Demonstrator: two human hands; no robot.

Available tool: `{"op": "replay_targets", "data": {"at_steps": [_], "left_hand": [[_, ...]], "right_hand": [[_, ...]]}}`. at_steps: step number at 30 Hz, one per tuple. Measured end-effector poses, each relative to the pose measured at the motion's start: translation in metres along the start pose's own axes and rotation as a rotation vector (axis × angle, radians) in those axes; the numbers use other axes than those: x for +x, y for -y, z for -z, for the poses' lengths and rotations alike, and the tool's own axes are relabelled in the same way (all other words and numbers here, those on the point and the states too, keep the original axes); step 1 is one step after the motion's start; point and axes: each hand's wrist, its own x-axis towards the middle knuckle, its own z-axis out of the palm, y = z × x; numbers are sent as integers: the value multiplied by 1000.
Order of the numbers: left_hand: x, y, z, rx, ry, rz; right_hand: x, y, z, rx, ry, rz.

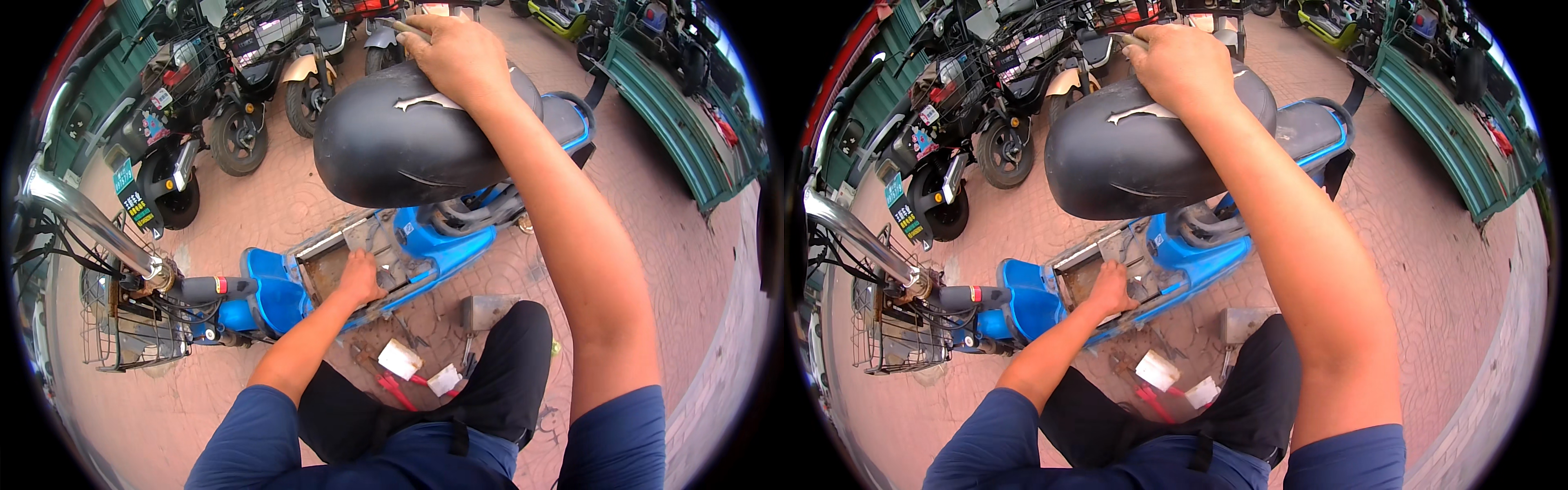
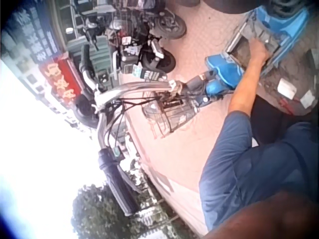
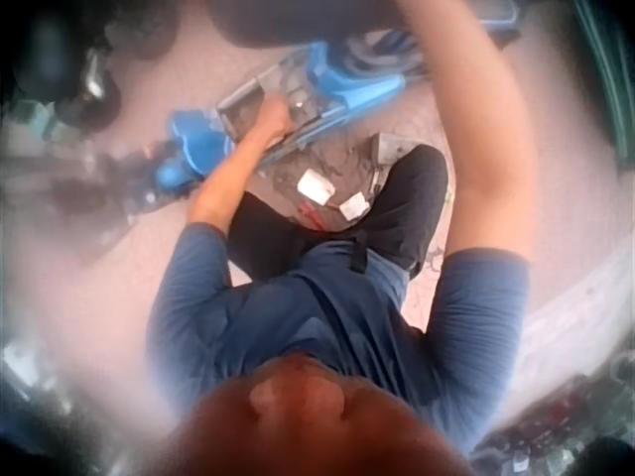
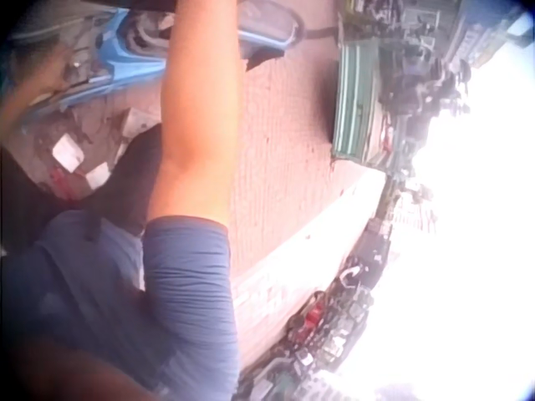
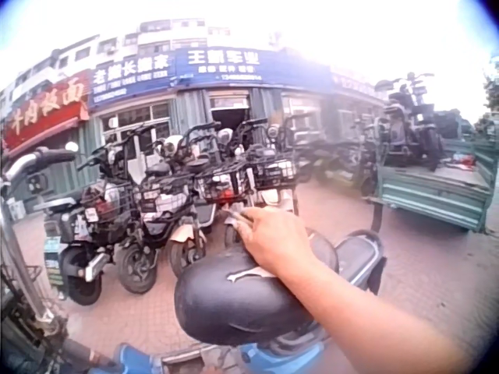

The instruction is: The person works on the internal components of an electric scooter, using pliers to pull and adjust wires within the battery compartment while the seat is flipped up.

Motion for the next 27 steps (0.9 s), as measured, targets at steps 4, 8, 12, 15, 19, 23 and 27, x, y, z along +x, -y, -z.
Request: {"op": "replay_targets", "data": {"at_steps": [4,8,12,15,19,23,27], "left_hand": [[6,5,8,16,39,-53],[4,6,2,4,-4,-60],[-1,2,0,15,6,-22],[5,0,8,39,49,-55],[3,12,5,43,74,-42],[0,6,0,23,39,-18],[3,5,11,41,80,-61]], "right_hand": [[0,-1,-2,-21,-38,15],[1,-6,-9,30,-96,57],[0,-5,-8,20,-48,5],[-1,-8,-8,15,-70,21],[-1,8,4,80,-13,-17],[-2,1,-4,60,-55,7],[-3,-4,-11,-3,-121,36]]}}
